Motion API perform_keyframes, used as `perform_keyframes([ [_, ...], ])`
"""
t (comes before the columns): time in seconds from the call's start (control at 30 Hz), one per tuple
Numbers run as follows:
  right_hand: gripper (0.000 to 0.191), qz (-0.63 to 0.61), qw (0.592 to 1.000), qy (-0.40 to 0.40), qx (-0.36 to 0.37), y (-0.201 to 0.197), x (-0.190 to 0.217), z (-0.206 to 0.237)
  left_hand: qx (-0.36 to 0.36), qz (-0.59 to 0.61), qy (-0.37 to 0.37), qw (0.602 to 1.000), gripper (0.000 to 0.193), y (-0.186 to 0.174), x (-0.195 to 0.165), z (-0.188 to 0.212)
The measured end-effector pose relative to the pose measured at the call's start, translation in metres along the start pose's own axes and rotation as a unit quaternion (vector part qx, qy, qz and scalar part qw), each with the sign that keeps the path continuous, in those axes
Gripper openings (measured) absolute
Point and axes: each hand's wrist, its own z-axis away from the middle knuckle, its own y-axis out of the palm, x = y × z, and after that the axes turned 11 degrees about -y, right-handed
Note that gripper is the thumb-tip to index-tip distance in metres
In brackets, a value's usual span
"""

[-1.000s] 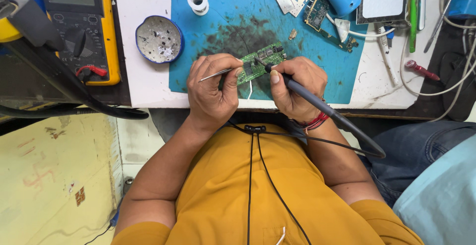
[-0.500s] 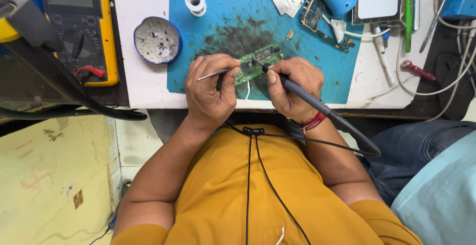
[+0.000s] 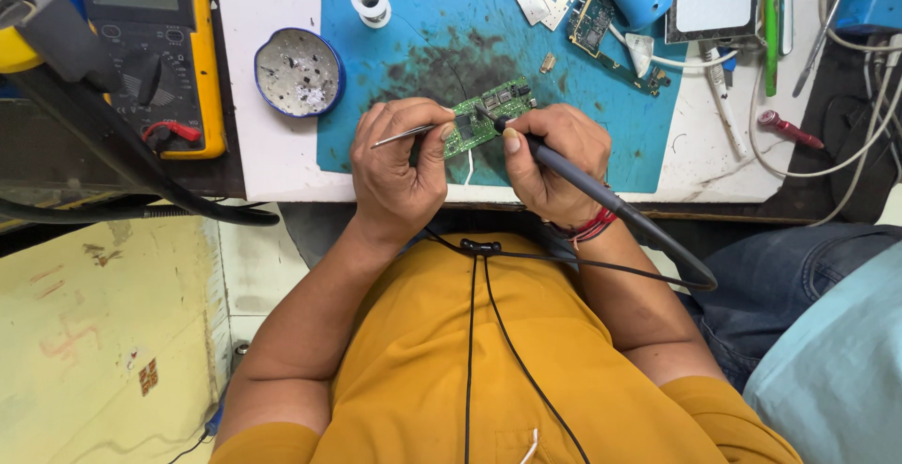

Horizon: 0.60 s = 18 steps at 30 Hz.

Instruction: The person solders components on a green circuit board at a repair bench, holding the board steady with one hand while applying a soldering iron to its contacts. They use tweezers to position parts, dip the iron in a flux bowl, and at times heat the board with a hot air gun.

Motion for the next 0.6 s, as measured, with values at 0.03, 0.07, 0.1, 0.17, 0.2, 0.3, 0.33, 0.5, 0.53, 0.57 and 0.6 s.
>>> perform_keyframes([
  [0.03, 0.006, 0.001, 1.000, 0.001, 0.001, -0.0003, 0.0003, 0.0004, 0.001, 0.000, -0.002, 1.000, 0.012, 0.0001, -0.0002, 0.0003],
  [0.07, 0.006, 0.000, 1.000, 0.000, 0.000, -0.0009, 0.0005, 0.0007, 0.002, 0.000, -0.003, 1.000, 0.012, 0.0005, -0.0005, 0.0004],
  [0.1, 0.007, -0.001, 1.000, -0.002, -0.001, -0.0011, 0.0003, 0.0007, 0.002, -0.001, -0.004, 1.000, 0.012, 0.0006, -0.0005, 0.0003],
  [0.17, 0.007, -0.003, 1.000, -0.003, -0.003, -0.0008, 0.0000, 0.0008, 0.002, -0.002, -0.002, 1.000, 0.012, 0.0004, -0.0004, 0.0004],
  [0.2, 0.007, -0.003, 1.000, -0.003, -0.003, -0.0006, 0.0000, 0.0010, 0.002, -0.001, -0.001, 1.000, 0.012, 0.0003, -0.0003, 0.0006],
  [0.3, 0.007, -0.001, 1.000, 0.000, -0.007, 0.0007, -0.0004, 0.0014, 0.001, -0.001, 0.002, 1.000, 0.013, 0.0000, 0.0006, 0.0009],
  [0.33, 0.007, 0.000, 1.000, 0.001, -0.009, 0.0011, -0.0004, 0.0016, 0.001, -0.001, 0.003, 1.000, 0.013, -0.0001, 0.0009, 0.0011],
  [0.5, 0.007, -0.004, 1.000, -0.001, -0.008, 0.0002, -0.0008, 0.0026, 0.000, -0.001, 0.001, 1.000, 0.013, 0.0009, 0.0013, 0.0012],
  [0.53, 0.007, -0.005, 1.000, -0.001, -0.010, 0.0004, -0.0011, 0.0026, 0.000, -0.001, 0.001, 1.000, 0.013, 0.0008, 0.0013, 0.0012],
  [0.57, 0.007, -0.006, 1.000, -0.002, -0.010, 0.0008, -0.0013, 0.0028, 0.000, -0.002, 0.000, 1.000, 0.013, 0.0007, 0.0013, 0.0013],
  [0.6, 0.007, -0.006, 1.000, -0.002, -0.009, 0.0011, -0.0016, 0.0029, 0.000, -0.002, 0.000, 1.000, 0.013, 0.0005, 0.0012, 0.0013],
])
